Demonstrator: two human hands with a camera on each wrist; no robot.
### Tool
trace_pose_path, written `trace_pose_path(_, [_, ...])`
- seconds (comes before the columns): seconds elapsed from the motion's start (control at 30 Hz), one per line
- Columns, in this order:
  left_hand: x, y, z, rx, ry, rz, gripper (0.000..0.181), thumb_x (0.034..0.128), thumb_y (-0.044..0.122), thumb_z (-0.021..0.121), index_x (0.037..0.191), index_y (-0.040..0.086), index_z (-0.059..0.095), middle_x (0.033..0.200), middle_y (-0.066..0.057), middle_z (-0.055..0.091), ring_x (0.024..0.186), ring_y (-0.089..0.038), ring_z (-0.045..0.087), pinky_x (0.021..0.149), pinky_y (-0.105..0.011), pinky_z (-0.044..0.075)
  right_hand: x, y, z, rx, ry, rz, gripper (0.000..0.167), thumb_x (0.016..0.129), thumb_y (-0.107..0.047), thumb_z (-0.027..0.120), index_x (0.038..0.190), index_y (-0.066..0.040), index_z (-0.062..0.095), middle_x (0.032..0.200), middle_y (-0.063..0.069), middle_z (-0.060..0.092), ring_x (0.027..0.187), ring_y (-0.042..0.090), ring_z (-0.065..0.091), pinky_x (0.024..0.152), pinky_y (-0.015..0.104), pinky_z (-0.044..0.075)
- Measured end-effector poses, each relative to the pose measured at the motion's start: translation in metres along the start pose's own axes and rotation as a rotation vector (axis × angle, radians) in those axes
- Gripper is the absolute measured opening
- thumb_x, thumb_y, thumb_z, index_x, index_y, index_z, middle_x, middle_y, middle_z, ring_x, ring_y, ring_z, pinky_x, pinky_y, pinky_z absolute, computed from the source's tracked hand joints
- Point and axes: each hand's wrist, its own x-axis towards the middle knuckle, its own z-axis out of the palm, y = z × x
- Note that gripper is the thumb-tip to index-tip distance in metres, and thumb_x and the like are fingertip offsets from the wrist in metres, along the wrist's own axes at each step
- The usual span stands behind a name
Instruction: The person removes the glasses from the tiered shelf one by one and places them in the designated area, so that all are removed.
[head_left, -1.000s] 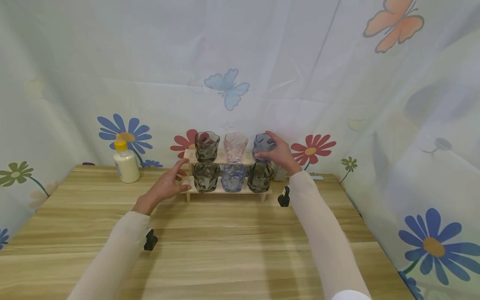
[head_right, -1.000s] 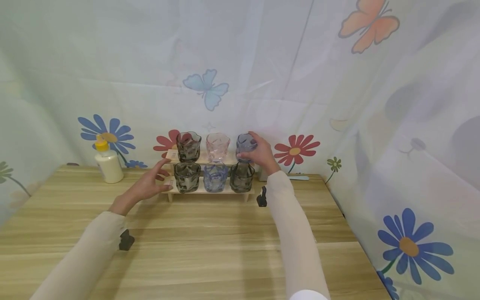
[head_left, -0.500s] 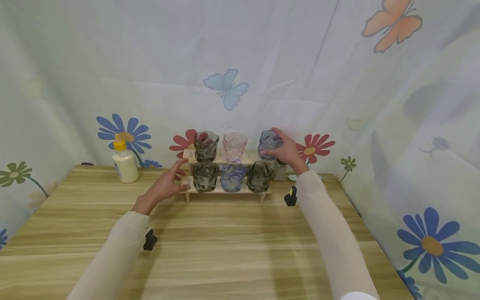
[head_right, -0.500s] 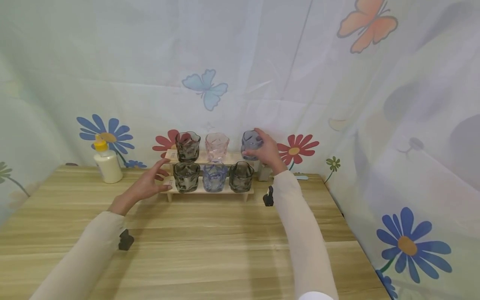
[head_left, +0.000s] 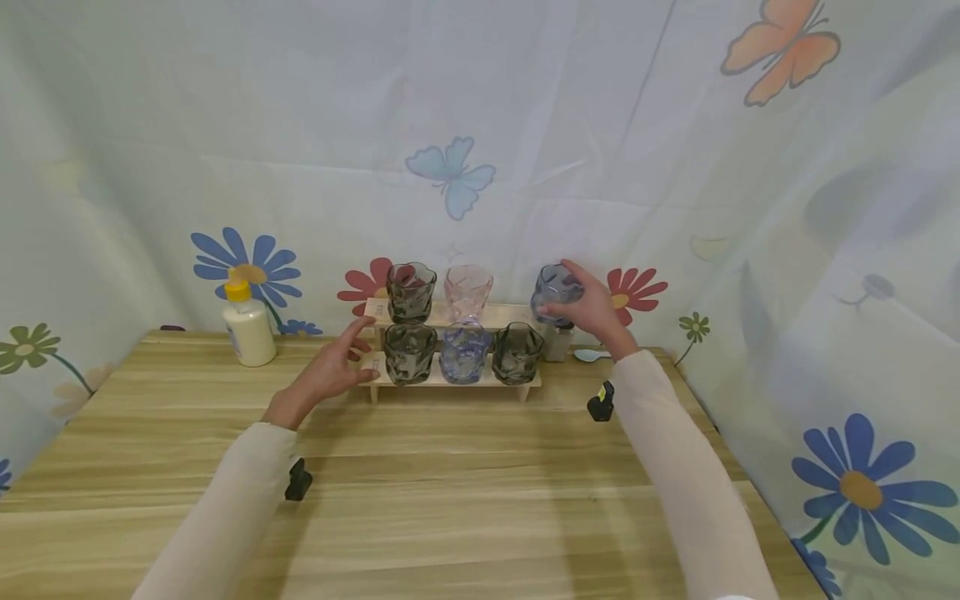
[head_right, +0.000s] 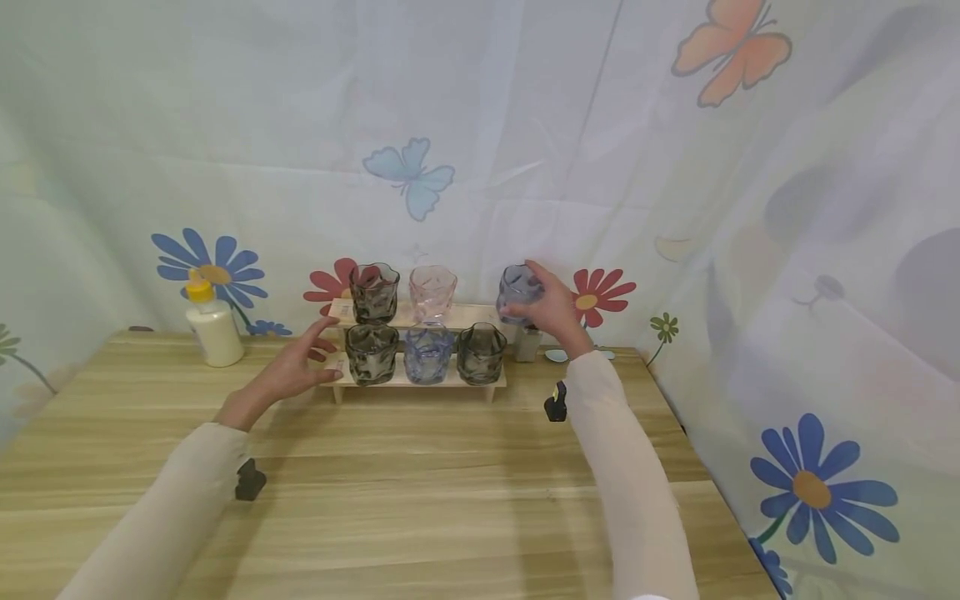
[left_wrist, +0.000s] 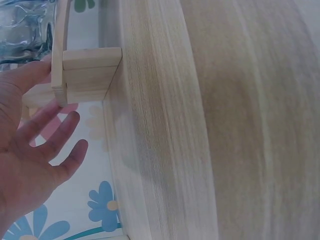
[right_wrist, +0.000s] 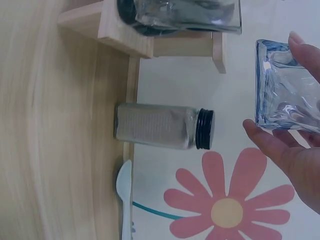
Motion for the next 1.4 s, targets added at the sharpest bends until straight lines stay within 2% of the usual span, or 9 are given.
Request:
trace_pose_path(0.1, [0.000,0.001,-0.001,-0.004,0.002,-0.004,0.089,0.0885,0.011,0.074,0.158,0.018,0.018,0.129,-0.030,0.056,0.117,-0.052,0.057,0.097,-0.063,0.047,-0.005,0.003,-0.004,-0.001,0.007,0.001,0.094,0.081,-0.027,0.085,0.157,-0.018,0.032,0.158,0.017,0.037,0.143,0.040,0.037,0.109,0.057,0.041])
trace_pose_path(0.27, [0.001,0.002,-0.001,-0.005,0.002,-0.003,0.089,0.0881,0.011,0.074,0.157,0.017,0.019,0.129,-0.031,0.056,0.116,-0.052,0.057,0.097,-0.063,0.047,-0.012,0.009,-0.009,-0.029,0.003,0.006,0.095,0.079,-0.031,0.085,0.157,-0.018,0.033,0.153,0.018,0.043,0.138,0.039,0.043,0.104,0.057,0.045])
trace_pose_path(0.47, [0.000,0.002,-0.001,-0.006,0.008,0.003,0.088,0.0886,0.011,0.074,0.157,0.016,0.019,0.130,-0.031,0.056,0.116,-0.052,0.057,0.097,-0.063,0.047,-0.022,0.015,-0.013,-0.030,-0.010,0.006,0.096,0.079,-0.030,0.086,0.157,-0.019,0.032,0.152,0.019,0.044,0.136,0.041,0.045,0.100,0.059,0.046])
trace_pose_path(0.6, [0.000,0.000,-0.001,-0.010,0.007,0.010,0.088,0.0887,0.011,0.074,0.157,0.016,0.019,0.130,-0.032,0.055,0.116,-0.053,0.057,0.097,-0.063,0.047,-0.030,0.019,-0.014,-0.033,-0.009,-0.033,0.095,0.078,-0.027,0.086,0.156,-0.013,0.033,0.148,0.021,0.048,0.134,0.041,0.047,0.102,0.058,0.046])
trace_pose_path(0.8, [0.000,0.000,-0.001,-0.016,0.005,0.002,0.089,0.0884,0.011,0.074,0.157,0.016,0.019,0.130,-0.032,0.055,0.117,-0.052,0.057,0.098,-0.063,0.047,-0.044,0.028,-0.014,-0.040,-0.003,-0.080,0.094,0.078,-0.024,0.087,0.155,-0.011,0.035,0.152,0.019,0.045,0.136,0.041,0.045,0.107,0.060,0.041])
trace_pose_path(1.0, [0.002,0.000,-0.002,-0.009,0.010,0.008,0.089,0.0877,0.011,0.075,0.157,0.015,0.020,0.128,-0.032,0.056,0.116,-0.052,0.057,0.097,-0.064,0.047,-0.058,0.038,-0.013,-0.040,-0.010,-0.045,0.095,0.077,-0.023,0.088,0.155,-0.016,0.036,0.144,0.020,0.051,0.128,0.042,0.050,0.100,0.059,0.046])
trace_pose_path(1.17, [0.001,-0.002,-0.001,0.001,0.010,0.016,0.089,0.0875,0.011,0.075,0.157,0.014,0.020,0.128,-0.032,0.057,0.115,-0.052,0.058,0.097,-0.063,0.047,-0.069,0.042,-0.012,-0.040,-0.021,-0.018,0.094,0.077,-0.022,0.088,0.155,-0.015,0.035,0.151,0.020,0.045,0.136,0.044,0.045,0.105,0.061,0.042])
trace_pose_path(1.4, [0.002,-0.004,0.001,0.011,0.020,0.033,0.089,0.0874,0.011,0.076,0.157,0.015,0.021,0.127,-0.032,0.058,0.114,-0.052,0.059,0.096,-0.063,0.048,-0.079,0.047,-0.008,-0.045,-0.001,-0.012,0.095,0.076,-0.023,0.088,0.155,-0.016,0.037,0.149,0.021,0.048,0.140,0.045,0.040,0.109,0.062,0.038])
